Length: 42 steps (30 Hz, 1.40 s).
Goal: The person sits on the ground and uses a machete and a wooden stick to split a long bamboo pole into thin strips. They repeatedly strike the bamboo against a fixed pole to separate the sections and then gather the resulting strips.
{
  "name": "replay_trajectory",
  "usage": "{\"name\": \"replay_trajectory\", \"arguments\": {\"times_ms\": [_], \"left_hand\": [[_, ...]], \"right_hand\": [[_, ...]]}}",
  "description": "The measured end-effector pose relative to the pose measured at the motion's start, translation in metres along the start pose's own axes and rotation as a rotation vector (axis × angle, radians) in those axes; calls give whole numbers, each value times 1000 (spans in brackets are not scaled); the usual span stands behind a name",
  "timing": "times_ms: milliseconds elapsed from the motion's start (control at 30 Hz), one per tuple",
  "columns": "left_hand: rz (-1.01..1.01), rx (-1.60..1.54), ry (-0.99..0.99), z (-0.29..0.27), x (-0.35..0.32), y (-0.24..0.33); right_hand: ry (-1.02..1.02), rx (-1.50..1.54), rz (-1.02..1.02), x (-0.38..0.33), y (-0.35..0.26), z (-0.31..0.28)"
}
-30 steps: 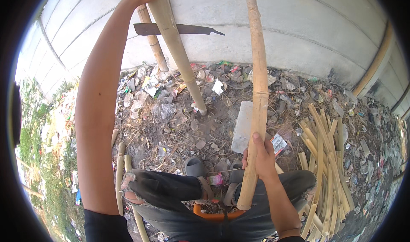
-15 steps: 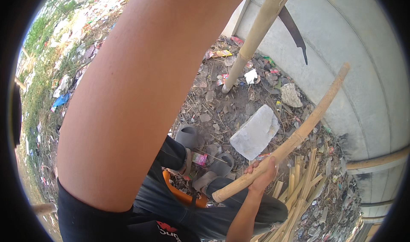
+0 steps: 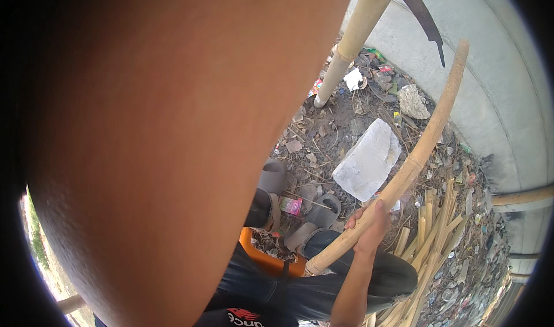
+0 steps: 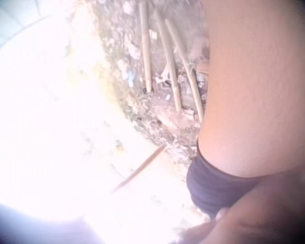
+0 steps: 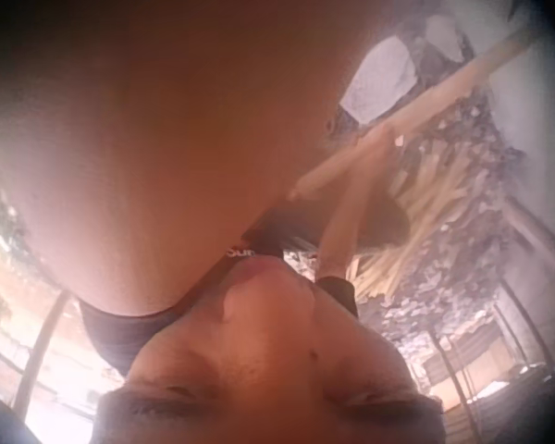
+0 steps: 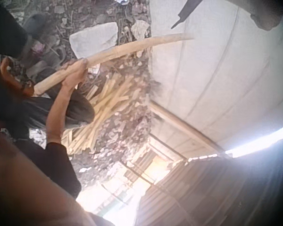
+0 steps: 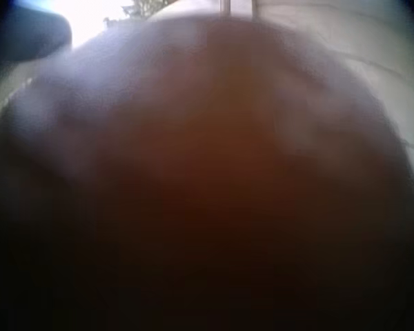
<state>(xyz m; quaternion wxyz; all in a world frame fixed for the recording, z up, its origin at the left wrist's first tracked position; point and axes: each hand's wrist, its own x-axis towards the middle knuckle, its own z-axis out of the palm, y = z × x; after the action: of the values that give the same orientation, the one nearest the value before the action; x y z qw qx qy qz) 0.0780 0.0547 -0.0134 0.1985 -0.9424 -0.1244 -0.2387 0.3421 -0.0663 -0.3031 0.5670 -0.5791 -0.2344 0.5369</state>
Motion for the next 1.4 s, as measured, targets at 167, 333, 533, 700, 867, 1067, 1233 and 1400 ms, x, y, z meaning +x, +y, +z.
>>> {"name": "replay_trajectory", "arguments": {"times_ms": [167,333,533,700,867,1067,1233,1400], "left_hand": [[-138,161,41,18,62,-120],[-303,239,35,29,116,-223],[-457,268,3,27,137,-273],[-481,253,28,26,126,-303],[-730,-247,291,-6,73,-248],[-820,15,525,-10,16,-102],[-547,50,473,-23,-8,49],[-310,51,242,-35,-23,125]], "right_hand": [[-48,-10,21,3,5,1],[-52,-19,-12,3,6,-4],[-43,15,-25,6,12,-7],[-67,7,-54,7,8,-9],[-88,9,-48,1,0,-3],[-123,0,-67,6,-3,-5],[-116,4,-37,6,2,-10],[-138,-5,-24,2,-5,-5]]}}
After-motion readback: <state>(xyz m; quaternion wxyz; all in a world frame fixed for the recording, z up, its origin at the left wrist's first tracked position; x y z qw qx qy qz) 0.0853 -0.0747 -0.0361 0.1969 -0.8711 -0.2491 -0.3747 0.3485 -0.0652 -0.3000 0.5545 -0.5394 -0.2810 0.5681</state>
